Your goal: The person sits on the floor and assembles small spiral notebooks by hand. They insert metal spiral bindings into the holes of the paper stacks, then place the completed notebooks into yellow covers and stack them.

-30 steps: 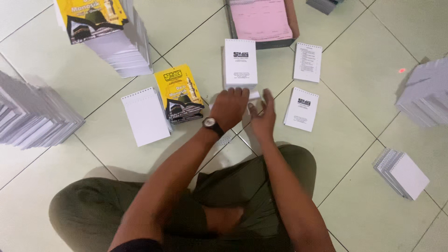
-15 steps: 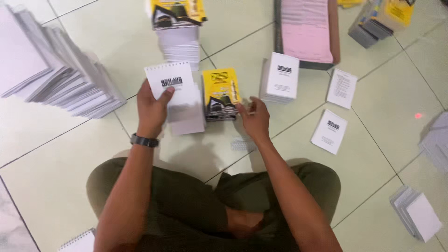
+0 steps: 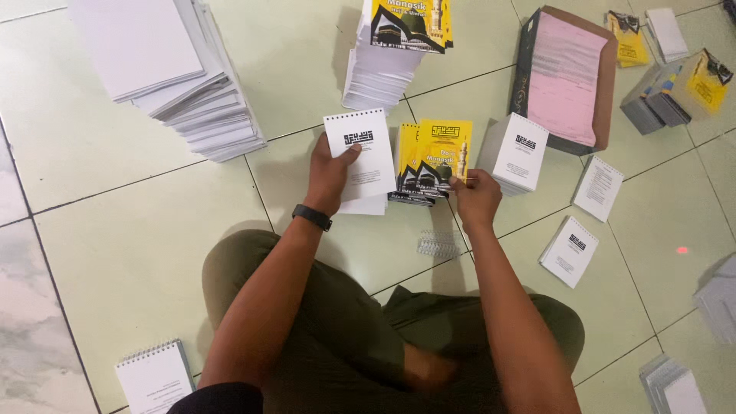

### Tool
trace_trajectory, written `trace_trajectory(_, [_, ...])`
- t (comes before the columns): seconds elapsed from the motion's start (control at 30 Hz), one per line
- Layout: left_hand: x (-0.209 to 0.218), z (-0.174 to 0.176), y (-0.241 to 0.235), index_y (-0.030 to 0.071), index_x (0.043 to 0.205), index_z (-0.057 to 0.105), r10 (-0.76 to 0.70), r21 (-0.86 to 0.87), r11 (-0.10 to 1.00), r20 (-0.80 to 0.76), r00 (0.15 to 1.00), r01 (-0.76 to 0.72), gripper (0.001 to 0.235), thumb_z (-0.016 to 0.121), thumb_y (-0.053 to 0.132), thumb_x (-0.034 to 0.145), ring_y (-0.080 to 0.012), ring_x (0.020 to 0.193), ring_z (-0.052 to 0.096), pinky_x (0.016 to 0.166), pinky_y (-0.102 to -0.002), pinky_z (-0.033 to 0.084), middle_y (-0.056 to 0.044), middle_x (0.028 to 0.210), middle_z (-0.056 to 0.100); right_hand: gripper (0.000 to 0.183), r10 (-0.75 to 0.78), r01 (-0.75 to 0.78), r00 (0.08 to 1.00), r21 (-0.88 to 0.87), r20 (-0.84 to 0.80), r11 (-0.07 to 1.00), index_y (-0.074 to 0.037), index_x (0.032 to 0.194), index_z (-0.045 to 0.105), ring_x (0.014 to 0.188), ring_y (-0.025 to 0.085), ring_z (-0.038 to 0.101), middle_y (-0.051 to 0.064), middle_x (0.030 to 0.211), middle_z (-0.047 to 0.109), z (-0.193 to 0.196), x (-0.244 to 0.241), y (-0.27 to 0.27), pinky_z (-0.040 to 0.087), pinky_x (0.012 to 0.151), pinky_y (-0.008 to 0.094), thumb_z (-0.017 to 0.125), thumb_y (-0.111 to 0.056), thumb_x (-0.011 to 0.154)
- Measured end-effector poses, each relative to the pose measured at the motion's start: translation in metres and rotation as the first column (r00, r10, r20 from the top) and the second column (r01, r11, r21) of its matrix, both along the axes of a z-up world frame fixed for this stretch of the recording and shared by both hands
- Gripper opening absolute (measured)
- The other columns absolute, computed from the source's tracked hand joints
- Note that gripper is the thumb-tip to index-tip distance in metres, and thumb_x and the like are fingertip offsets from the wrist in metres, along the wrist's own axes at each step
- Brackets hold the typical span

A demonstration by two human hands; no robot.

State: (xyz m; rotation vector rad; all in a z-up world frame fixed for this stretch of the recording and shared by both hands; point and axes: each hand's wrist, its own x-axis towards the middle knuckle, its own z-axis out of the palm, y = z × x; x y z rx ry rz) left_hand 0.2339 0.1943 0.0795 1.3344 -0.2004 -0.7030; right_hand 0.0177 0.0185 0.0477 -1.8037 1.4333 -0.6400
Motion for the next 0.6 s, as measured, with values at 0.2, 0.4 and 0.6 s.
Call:
trace_trajectory(0.2, [-0.004,0.017,0.005,0.006,0.115,0.059,-0.057,0.009,0.998,-0.055,0.997,0.058,0.029,0.075,0.011,0.091,-0.0189,0.094,0.061,0.086,-0.040,0.050,-0.006,0.102,0.066,0.009,-0.027,0.024,0.986,0.018,0.162,1.000,-0.008,0.088,0.073,0.063,0.014,0.063,0.005,0.069,0.065,-0.012,-0.009,-0.012,0.045,0.064,0.028,0.083,-0.009,0.089])
trace_trajectory(0.4, [-0.003,-0.016,-0.005,0.007,0.122,0.058,-0.093,0.008,0.995,-0.192,0.977,0.096,0.035,0.075,0.016,0.093,-0.0256,0.096,0.068,0.087,-0.045,0.054,-0.011,0.106,0.070,0.006,0.133,-0.158,0.955,0.075,0.263,0.985,-0.004,0.093,0.075,0.059,0.015,0.057,0.009,0.068,0.063,0.079,0.028,0.051,0.046,0.063,0.028,0.075,-0.010,0.094])
trace_trajectory(0.6, [-0.009,0.019,0.001,0.004,0.133,0.062,-0.072,-0.095,0.994,-0.230,0.970,0.051,0.047,0.079,0.019,0.091,-0.0244,0.102,0.069,0.095,-0.045,0.053,-0.012,0.115,0.072,0.046,0.476,-0.478,0.878,-0.040,-0.052,0.877,0.003,0.122,0.057,0.062,0.025,0.062,0.009,0.067,0.058,0.078,0.063,0.076,0.050,0.066,0.039,0.083,-0.020,0.092])
